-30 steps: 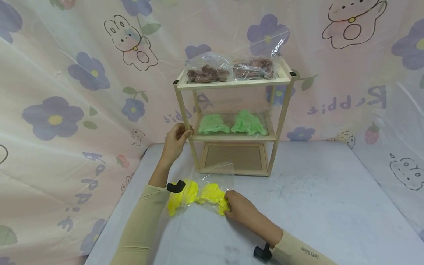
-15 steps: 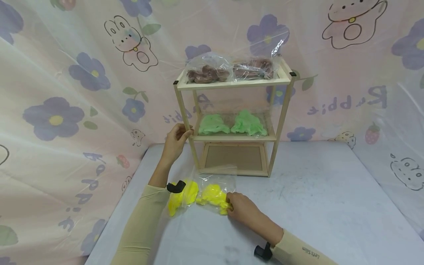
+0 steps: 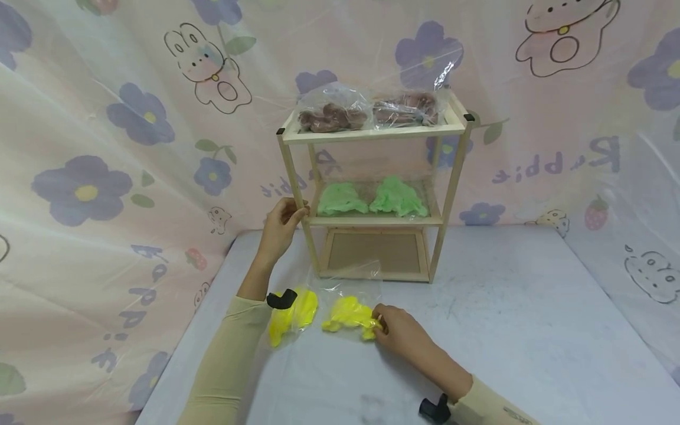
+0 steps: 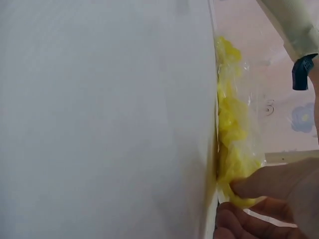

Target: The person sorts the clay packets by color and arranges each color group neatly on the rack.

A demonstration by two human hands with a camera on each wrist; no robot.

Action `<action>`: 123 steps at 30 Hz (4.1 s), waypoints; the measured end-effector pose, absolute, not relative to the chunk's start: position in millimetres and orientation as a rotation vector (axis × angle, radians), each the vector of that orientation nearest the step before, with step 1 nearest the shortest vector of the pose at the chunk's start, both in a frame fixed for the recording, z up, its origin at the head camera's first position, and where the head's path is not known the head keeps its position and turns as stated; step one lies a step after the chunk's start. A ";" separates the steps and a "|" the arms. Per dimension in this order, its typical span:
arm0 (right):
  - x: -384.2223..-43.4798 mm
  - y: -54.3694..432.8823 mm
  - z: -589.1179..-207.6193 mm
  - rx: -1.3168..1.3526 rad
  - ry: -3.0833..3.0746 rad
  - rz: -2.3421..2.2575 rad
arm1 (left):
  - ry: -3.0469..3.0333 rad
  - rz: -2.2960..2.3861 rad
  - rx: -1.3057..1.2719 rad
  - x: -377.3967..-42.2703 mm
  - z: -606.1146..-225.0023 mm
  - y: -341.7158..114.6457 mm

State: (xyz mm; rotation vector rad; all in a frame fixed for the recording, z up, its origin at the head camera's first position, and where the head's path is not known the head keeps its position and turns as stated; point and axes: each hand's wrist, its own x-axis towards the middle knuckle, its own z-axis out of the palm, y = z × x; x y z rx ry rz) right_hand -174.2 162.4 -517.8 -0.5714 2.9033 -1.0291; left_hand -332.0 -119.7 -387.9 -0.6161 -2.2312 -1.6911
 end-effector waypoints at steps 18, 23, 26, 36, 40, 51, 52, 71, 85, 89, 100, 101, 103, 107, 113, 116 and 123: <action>-175.8 181.3 -506.5 -0.619 2.921 -1.165 | -2.232 -1.684 -0.611 -332.5 -387.9 -120.2; -177.2 184.0 -506.4 -0.675 2.943 -1.265 | -2.231 -1.679 -0.603 -332.3 -387.5 -120.3; -178.6 184.8 -506.7 -0.725 2.962 -1.352 | -2.237 -1.668 -0.598 -331.6 -387.0 -120.2; -190.3 177.6 -508.5 -0.684 3.073 -1.517 | -2.234 -1.667 -0.601 -331.4 -387.7 -120.7; -196.0 171.4 -510.9 -0.558 3.073 -1.609 | -2.234 -1.666 -0.605 -331.8 -388.1 -120.6; -218.2 155.3 -513.1 -0.384 2.967 -1.827 | -2.233 -1.660 -0.606 -333.1 -388.7 -120.6; -220.5 154.0 -513.0 -0.364 2.963 -1.833 | -2.233 -1.657 -0.606 -332.9 -388.4 -120.6; -255.3 126.9 -520.2 -0.289 2.898 -2.028 | -2.240 -1.663 -0.586 -330.8 -386.3 -119.6; -271.4 116.5 -524.6 -0.148 2.831 -2.128 | -2.226 -1.665 -0.602 -331.3 -386.8 -120.1; -274.0 114.7 -525.3 -0.068 2.789 -2.133 | -2.223 -1.662 -0.604 -331.0 -386.3 -119.4; -281.6 117.3 -532.1 0.073 2.482 -2.248 | -2.223 -1.675 -0.597 -332.4 -387.5 -120.1; -282.3 117.5 -532.7 0.078 2.477 -2.243 | -2.222 -1.678 -0.597 -332.6 -387.7 -120.2; -283.4 118.0 -533.4 0.091 2.478 -2.226 | -2.222 -1.679 -0.597 -333.0 -387.9 -120.3; -285.2 118.3 -533.9 0.110 2.471 -2.192 | -2.221 -1.677 -0.598 -333.4 -388.4 -120.5; -287.5 118.8 -532.9 0.156 2.448 -2.130 | -2.226 -1.673 -0.607 -332.1 -388.1 -120.2; -288.8 119.4 -532.6 0.186 2.466 -2.094 | -2.224 -1.678 -0.604 -332.0 -388.4 -119.7; -290.2 120.9 -531.2 0.199 2.443 -2.072 | -2.229 -1.692 -0.573 -333.4 -389.7 -118.0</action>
